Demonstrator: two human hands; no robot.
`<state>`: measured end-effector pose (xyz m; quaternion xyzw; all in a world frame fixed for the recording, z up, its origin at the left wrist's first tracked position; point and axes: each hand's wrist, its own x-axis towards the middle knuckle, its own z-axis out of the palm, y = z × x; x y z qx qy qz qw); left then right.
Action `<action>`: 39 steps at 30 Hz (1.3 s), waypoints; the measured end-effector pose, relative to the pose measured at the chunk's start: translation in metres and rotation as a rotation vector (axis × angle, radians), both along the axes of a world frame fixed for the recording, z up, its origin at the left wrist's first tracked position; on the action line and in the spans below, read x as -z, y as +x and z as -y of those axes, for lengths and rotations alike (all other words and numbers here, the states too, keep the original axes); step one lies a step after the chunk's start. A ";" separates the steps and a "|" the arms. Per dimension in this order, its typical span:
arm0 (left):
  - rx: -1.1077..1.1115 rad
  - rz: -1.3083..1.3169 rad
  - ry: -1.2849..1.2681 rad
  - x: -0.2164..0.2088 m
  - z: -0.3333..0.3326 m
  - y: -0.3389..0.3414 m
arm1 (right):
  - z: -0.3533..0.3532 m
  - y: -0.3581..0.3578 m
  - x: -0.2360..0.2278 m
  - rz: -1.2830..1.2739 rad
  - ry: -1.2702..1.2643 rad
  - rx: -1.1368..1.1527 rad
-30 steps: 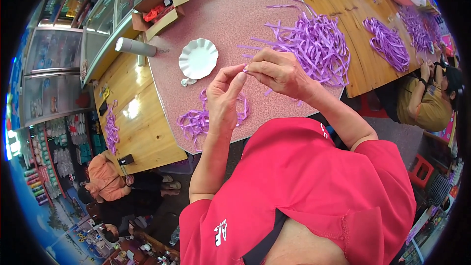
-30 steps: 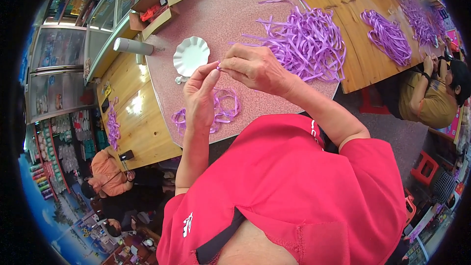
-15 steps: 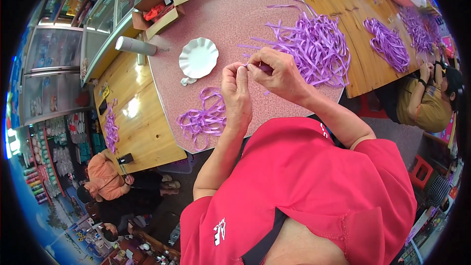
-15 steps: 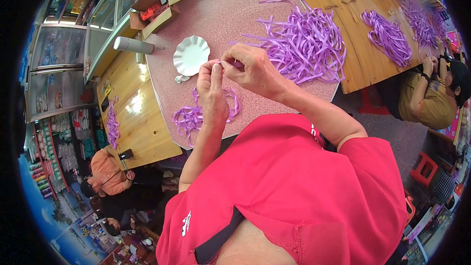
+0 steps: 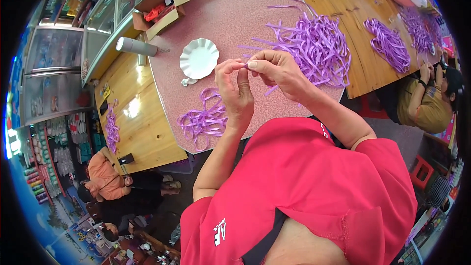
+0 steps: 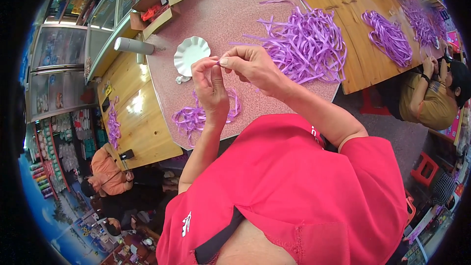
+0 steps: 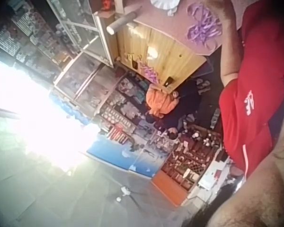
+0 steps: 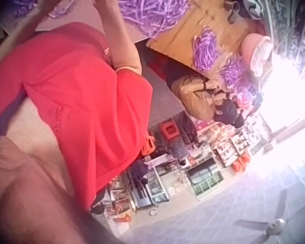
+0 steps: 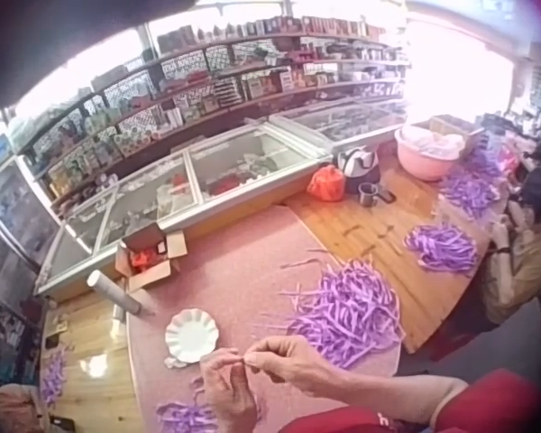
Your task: Folding and twisting purple paper strips to assemble small decorations at a factory workbench.
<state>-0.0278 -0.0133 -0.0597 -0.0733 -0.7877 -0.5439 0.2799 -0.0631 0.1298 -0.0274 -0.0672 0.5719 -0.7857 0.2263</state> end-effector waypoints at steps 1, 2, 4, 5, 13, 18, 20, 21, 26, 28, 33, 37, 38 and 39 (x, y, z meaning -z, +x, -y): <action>0.001 -0.001 0.000 0.000 0.000 -0.001 | 0.000 0.000 0.001 0.128 -0.104 -0.021; -0.050 -0.098 -0.093 -0.001 -0.001 -0.003 | -0.001 0.000 0.002 0.128 -0.103 -0.019; -0.103 -0.195 -0.188 -0.001 0.001 -0.005 | 0.000 0.000 0.002 0.262 -0.199 -0.034; -0.112 -0.245 -0.291 0.000 0.004 -0.007 | 0.000 0.000 0.002 0.262 -0.199 -0.033; -0.153 -0.230 -0.292 -0.005 0.007 -0.006 | -0.001 0.000 0.006 0.225 -0.207 0.013; -0.037 0.115 -0.115 -0.020 0.006 -0.003 | 0.004 -0.001 0.018 -0.209 0.055 0.134; 0.017 0.207 0.027 -0.030 0.007 -0.001 | 0.002 -0.005 0.025 -0.317 0.128 0.144; 0.069 0.298 0.169 -0.033 0.008 0.000 | 0.001 -0.006 0.026 -0.352 0.127 0.143; 0.111 0.315 0.231 -0.022 0.014 -0.002 | -0.002 -0.007 0.017 -0.242 0.004 0.075; 0.126 0.316 0.304 -0.018 0.011 -0.003 | -0.005 -0.009 0.016 -0.070 -0.004 0.007; 0.005 0.153 0.255 -0.008 0.000 -0.008 | 0.001 -0.006 0.018 0.249 -0.265 -0.020; -0.111 -0.035 -0.050 0.004 -0.001 -0.011 | 0.007 -0.003 0.019 0.471 -0.430 -0.027; -0.112 -0.047 0.033 0.006 -0.002 -0.011 | 0.007 -0.002 0.018 0.470 -0.430 -0.026; -0.113 -0.059 0.115 0.007 -0.003 -0.011 | 0.006 -0.001 0.016 0.475 -0.414 -0.042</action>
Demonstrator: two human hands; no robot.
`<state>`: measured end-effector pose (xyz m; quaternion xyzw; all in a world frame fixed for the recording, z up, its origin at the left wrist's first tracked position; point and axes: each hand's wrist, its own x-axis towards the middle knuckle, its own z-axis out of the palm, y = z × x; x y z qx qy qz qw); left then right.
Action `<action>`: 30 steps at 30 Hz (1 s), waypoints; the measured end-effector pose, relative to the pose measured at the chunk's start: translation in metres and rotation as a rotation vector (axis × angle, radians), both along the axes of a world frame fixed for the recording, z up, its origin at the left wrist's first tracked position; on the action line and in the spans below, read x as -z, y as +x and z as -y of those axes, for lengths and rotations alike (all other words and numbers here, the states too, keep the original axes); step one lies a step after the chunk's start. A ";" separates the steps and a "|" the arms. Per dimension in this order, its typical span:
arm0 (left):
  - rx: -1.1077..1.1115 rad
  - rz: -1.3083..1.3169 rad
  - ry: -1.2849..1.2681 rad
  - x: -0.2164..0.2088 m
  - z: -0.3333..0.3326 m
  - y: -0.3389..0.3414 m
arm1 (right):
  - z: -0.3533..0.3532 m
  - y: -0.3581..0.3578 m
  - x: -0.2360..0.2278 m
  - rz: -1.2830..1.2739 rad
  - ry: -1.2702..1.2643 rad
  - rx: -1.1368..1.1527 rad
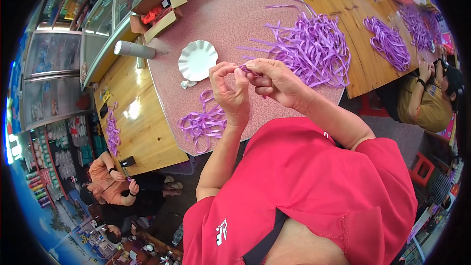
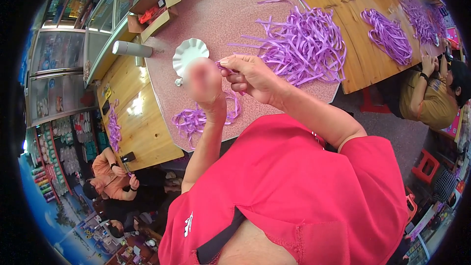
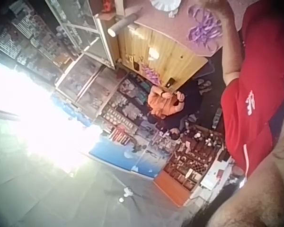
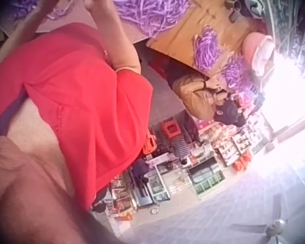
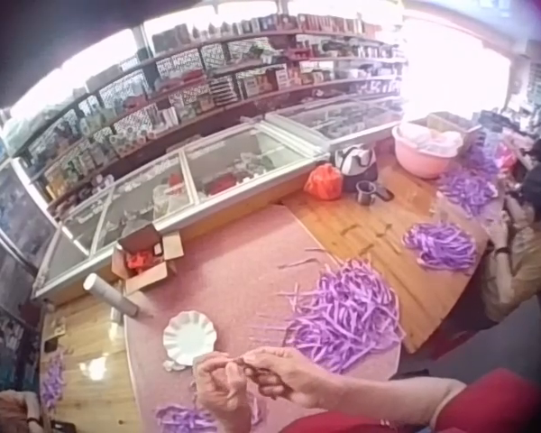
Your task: Folding and twisting purple paper strips to assemble small decorations at a factory workbench.
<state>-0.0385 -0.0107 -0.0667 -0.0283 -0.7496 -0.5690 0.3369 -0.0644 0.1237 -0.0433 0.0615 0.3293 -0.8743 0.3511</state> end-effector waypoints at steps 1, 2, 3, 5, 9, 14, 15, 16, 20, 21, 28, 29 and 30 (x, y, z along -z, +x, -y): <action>0.000 0.000 -0.001 -0.001 -0.001 0.001 | 0.000 0.001 -0.002 0.000 0.011 -0.020; 0.106 0.066 0.272 -0.004 -0.002 0.004 | 0.000 0.002 -0.004 0.000 0.011 -0.020; 0.212 0.131 0.544 -0.006 -0.002 0.005 | -0.001 0.002 -0.006 -0.086 0.114 -0.015; 0.213 0.154 0.520 -0.007 -0.001 0.005 | -0.002 0.002 -0.009 -0.172 0.217 -0.010; 0.260 0.198 0.500 -0.010 0.001 0.005 | -0.002 0.001 -0.015 -0.342 0.406 0.010; 0.289 0.177 0.365 -0.005 0.004 0.005 | -0.001 0.000 0.002 -0.578 0.479 0.148; 0.295 0.163 0.331 -0.003 0.005 0.005 | -0.004 -0.001 -0.004 -0.567 0.549 0.088; 0.293 0.163 0.332 -0.003 0.005 0.005 | -0.007 -0.001 -0.008 -0.555 0.617 0.028; 0.343 0.201 0.333 -0.004 0.007 0.006 | -0.010 -0.004 0.003 -0.592 0.577 0.105; 0.359 0.219 0.334 -0.006 0.008 0.007 | -0.011 -0.005 0.000 -0.583 0.599 0.098; 0.321 0.182 -0.028 -0.006 0.018 0.006 | -0.015 -0.008 0.004 -0.598 0.624 0.087; 0.300 0.124 -0.130 -0.003 0.020 0.003 | -0.015 -0.008 0.003 -0.598 0.623 0.086; 0.280 0.066 -0.231 -0.002 0.021 0.001 | -0.016 -0.008 0.002 -0.601 0.629 0.081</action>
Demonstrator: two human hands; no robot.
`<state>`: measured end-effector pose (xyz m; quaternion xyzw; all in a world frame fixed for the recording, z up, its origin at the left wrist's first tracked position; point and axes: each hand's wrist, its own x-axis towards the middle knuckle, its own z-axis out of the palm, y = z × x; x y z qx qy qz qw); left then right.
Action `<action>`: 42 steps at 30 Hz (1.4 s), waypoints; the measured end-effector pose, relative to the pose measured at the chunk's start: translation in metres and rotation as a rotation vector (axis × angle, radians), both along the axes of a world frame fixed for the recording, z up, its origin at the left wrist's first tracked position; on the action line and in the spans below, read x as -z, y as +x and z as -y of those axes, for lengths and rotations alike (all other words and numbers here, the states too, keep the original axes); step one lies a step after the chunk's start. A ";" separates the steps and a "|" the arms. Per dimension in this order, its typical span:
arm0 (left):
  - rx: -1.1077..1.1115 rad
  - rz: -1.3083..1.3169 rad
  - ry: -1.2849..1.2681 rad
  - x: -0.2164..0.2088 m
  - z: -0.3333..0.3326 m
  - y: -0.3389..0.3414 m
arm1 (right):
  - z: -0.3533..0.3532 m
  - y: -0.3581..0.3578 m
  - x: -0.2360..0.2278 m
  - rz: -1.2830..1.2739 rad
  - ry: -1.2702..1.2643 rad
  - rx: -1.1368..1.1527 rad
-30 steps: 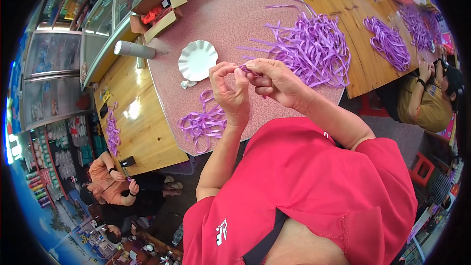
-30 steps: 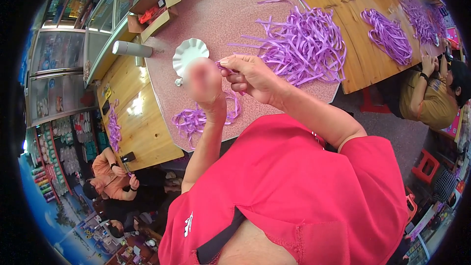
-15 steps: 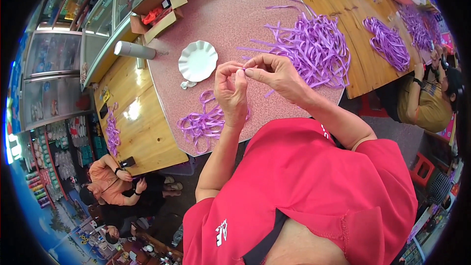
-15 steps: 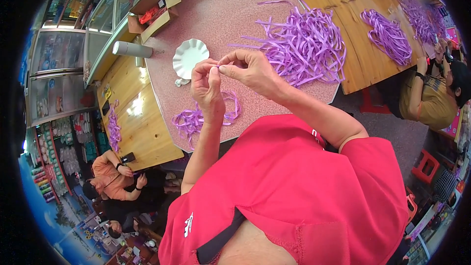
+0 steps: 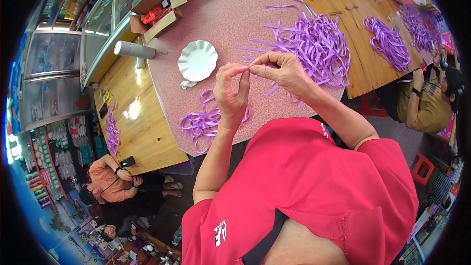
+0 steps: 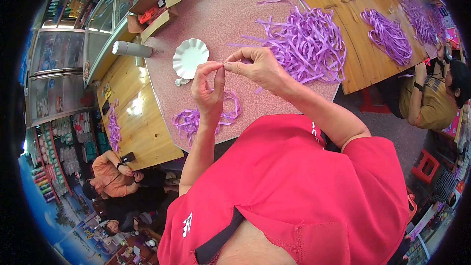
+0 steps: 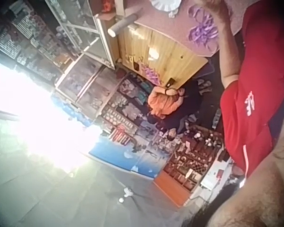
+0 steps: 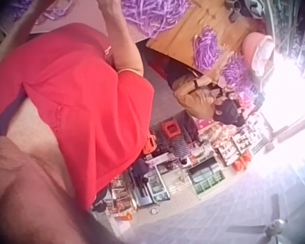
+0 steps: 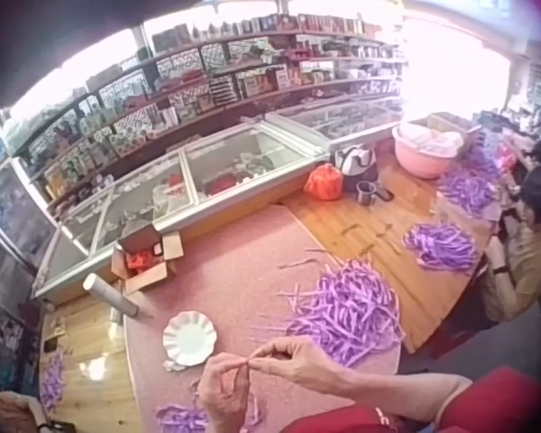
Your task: Folding and twisting purple paper strips to assemble small decorations at a factory workbench.
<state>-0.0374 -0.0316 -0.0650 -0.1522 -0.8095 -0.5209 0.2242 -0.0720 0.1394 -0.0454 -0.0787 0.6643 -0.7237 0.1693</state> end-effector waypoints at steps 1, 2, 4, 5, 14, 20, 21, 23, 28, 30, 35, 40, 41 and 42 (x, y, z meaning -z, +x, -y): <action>0.001 0.000 0.000 0.000 0.000 0.000 | 0.000 0.000 0.000 -0.001 0.007 -0.004; -0.008 -0.008 -0.033 -0.002 -0.001 0.000 | -0.001 0.000 0.000 -0.001 0.007 -0.003; -0.018 -0.015 -0.067 -0.003 -0.001 0.000 | -0.001 -0.001 0.000 0.014 0.032 -0.017; -0.028 -0.006 -0.058 -0.002 -0.003 0.001 | -0.001 -0.001 0.000 0.015 0.032 -0.017; -0.060 0.161 0.039 -0.003 -0.006 0.004 | -0.003 0.000 0.001 0.161 -0.056 -0.083; -0.093 0.258 0.154 -0.003 -0.009 0.007 | -0.008 0.000 -0.005 0.142 -0.009 -0.094; -0.091 0.323 0.229 -0.003 -0.010 0.007 | -0.009 0.001 -0.009 0.167 -0.030 -0.091; -0.031 0.214 0.263 -0.002 -0.012 0.002 | -0.009 0.001 -0.010 0.192 -0.051 -0.090; 0.013 -0.065 -0.214 -0.020 -0.006 -0.004 | -0.012 0.000 0.000 0.154 -0.054 -0.094; 0.140 -0.131 -0.450 -0.020 0.002 -0.006 | -0.013 0.000 -0.002 0.162 -0.070 -0.121; 0.151 -0.148 -0.445 -0.019 0.013 -0.008 | -0.016 0.002 -0.015 0.219 -0.003 -0.214; 0.291 -0.086 -0.454 -0.025 0.024 -0.006 | -0.020 0.007 0.003 -0.012 0.040 -0.225; 0.293 -0.022 -0.322 -0.023 0.027 -0.005 | -0.022 0.008 0.000 -0.012 0.039 -0.224; 0.292 0.044 -0.189 -0.019 0.030 -0.003 | -0.023 0.009 -0.007 0.037 0.015 -0.219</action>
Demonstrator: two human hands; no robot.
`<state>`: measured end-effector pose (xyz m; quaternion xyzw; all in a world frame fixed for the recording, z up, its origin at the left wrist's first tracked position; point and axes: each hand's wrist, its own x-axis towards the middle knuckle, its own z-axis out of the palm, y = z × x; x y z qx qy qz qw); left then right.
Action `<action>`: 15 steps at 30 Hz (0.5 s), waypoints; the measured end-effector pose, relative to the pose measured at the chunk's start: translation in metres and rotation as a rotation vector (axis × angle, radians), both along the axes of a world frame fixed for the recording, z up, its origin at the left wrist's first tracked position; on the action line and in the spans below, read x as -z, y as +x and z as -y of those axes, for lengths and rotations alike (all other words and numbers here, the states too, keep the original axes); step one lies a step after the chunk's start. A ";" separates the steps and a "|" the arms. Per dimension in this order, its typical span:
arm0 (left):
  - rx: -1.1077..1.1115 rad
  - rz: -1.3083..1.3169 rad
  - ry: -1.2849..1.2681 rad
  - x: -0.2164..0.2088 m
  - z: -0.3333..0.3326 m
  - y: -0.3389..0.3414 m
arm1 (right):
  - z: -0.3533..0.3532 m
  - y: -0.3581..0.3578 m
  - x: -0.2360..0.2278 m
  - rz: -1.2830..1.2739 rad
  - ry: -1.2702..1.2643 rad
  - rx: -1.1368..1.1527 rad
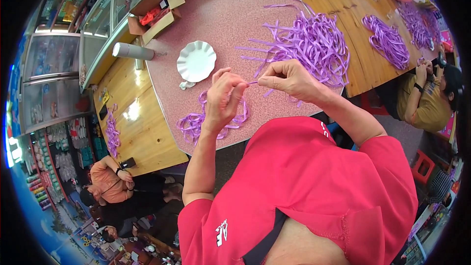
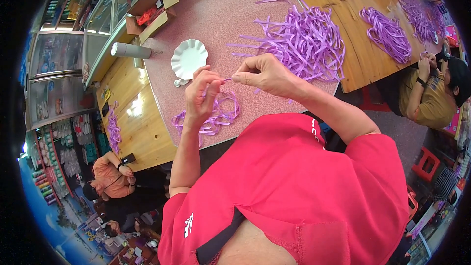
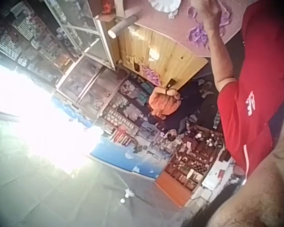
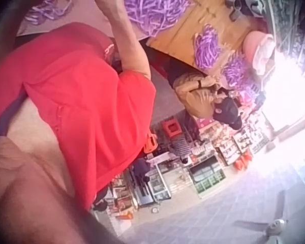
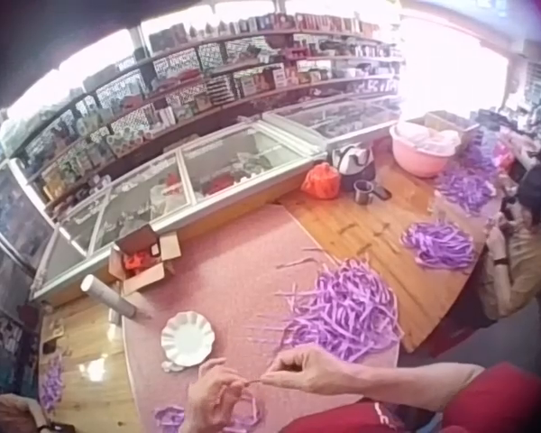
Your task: Folding and twisting purple paper strips to assemble small decorations at a factory workbench.
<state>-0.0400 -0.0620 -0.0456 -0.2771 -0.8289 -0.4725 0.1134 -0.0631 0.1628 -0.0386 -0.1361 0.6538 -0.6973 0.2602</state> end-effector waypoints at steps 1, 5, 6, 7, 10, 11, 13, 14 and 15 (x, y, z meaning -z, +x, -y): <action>-0.001 0.001 0.000 0.005 0.004 0.003 | -0.001 0.000 -0.004 0.051 -0.019 0.006; -0.024 0.372 0.238 0.004 0.001 0.012 | -0.007 -0.004 -0.003 0.025 0.012 0.022; -0.066 0.458 0.359 0.000 -0.002 0.013 | -0.011 -0.008 -0.004 0.037 0.029 0.033; -0.069 0.458 0.360 -0.002 -0.003 0.013 | -0.014 -0.011 -0.005 0.049 0.047 0.044; -0.067 0.216 0.021 -0.005 -0.007 0.009 | -0.013 -0.010 -0.006 0.038 0.040 0.050; -0.068 0.215 0.021 -0.006 -0.011 0.007 | -0.013 -0.010 -0.005 0.026 0.033 0.042; -0.040 -0.099 -0.180 -0.005 -0.017 0.004 | -0.010 -0.008 -0.003 0.014 0.022 0.035; -0.033 -0.107 -0.206 -0.003 -0.017 0.003 | -0.009 -0.007 -0.003 0.003 0.011 0.028; -0.029 -0.108 -0.205 -0.001 -0.016 0.003 | -0.010 -0.006 -0.002 0.003 0.011 0.031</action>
